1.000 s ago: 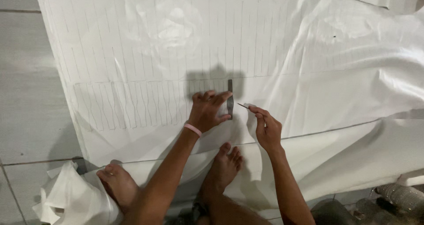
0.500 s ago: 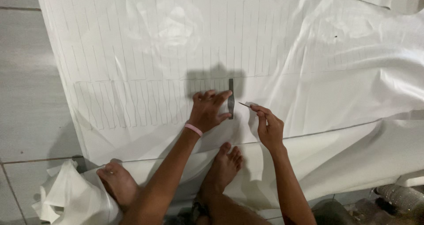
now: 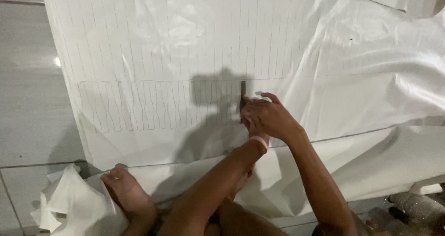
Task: The person sits on a tiled floor and uses a metal ruler and a pointed tool to score a large white sheet of paper. They repeatedly align the ruler and draw parallel lines across the sheet, creating a grid pattern.
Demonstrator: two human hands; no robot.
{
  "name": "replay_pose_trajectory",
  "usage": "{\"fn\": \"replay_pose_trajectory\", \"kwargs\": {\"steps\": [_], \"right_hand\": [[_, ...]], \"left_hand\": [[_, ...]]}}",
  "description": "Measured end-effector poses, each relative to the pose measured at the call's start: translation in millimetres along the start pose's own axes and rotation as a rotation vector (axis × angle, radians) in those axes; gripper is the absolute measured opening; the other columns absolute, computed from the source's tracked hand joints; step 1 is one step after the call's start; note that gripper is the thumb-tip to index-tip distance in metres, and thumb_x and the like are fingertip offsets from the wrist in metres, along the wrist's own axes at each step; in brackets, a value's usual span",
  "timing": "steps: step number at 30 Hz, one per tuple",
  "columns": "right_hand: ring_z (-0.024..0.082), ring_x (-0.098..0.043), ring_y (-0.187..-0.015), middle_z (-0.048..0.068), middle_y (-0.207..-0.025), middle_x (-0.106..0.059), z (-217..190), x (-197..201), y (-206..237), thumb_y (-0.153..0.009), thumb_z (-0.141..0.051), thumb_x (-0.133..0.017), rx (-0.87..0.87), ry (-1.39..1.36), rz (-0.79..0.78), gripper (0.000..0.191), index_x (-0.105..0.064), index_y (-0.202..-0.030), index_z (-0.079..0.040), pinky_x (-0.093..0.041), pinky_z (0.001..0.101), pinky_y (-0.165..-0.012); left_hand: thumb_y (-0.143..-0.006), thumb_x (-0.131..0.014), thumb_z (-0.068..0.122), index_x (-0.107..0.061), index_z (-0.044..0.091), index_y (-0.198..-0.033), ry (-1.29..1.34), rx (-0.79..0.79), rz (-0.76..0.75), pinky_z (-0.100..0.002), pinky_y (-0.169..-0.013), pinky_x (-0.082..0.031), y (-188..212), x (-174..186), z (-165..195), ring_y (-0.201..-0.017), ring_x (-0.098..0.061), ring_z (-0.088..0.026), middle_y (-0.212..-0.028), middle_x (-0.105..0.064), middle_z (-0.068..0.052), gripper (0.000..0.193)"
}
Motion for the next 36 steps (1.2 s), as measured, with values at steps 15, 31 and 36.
{"fn": "replay_pose_trajectory", "kwargs": {"steps": [15, 31, 36], "right_hand": [[0.007, -0.065, -0.116, -0.015, -0.121, -0.074, 5.3, -13.4, -12.2, -0.086, -0.017, -0.069, 0.069, 0.192, -0.212, 0.017, -0.078, -0.098, -0.024, -0.029, 0.0463, -0.123], [0.021, -0.074, -0.105, 0.004, -0.112, -0.078, 51.3, 9.6, -11.6, -0.101, 0.000, -0.058, -0.069, -0.149, 0.443, 0.021, -0.071, -0.113, -0.010, -0.051, 0.0429, -0.103], [0.024, -0.074, -0.098, 0.007, -0.106, -0.078, 52.3, 7.2, -7.6, -0.100, 0.005, -0.055, -0.116, -0.229, 0.467, 0.025, -0.071, -0.117, -0.007, -0.053, 0.0409, -0.098]], "left_hand": [[-0.091, -0.064, -0.009, -0.054, -0.008, -0.145, -0.446, -0.017, -0.023, -0.032, -0.071, -0.056, 0.5, 2.1, -2.1, -0.102, -0.064, -0.030, -0.134, -0.062, -0.025, 0.054], [-0.094, -0.061, 0.009, -0.063, -0.007, -0.117, 0.241, 0.070, 0.615, -0.032, -0.084, -0.056, 34.8, 12.6, -72.1, -0.102, -0.067, -0.030, -0.132, -0.060, -0.035, 0.028], [-0.092, -0.062, 0.006, -0.065, -0.007, -0.106, 0.391, 0.027, 0.760, -0.035, -0.081, -0.057, 33.0, 2.7, -82.0, -0.101, -0.067, -0.031, -0.127, -0.062, -0.033, 0.020]]}}
Point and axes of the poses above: each hand's wrist, its own y-axis away from the middle knuckle, its own x-axis out of the back of the hand, z = x × y, the point moved 5 cm from there along -y, towards the middle knuckle
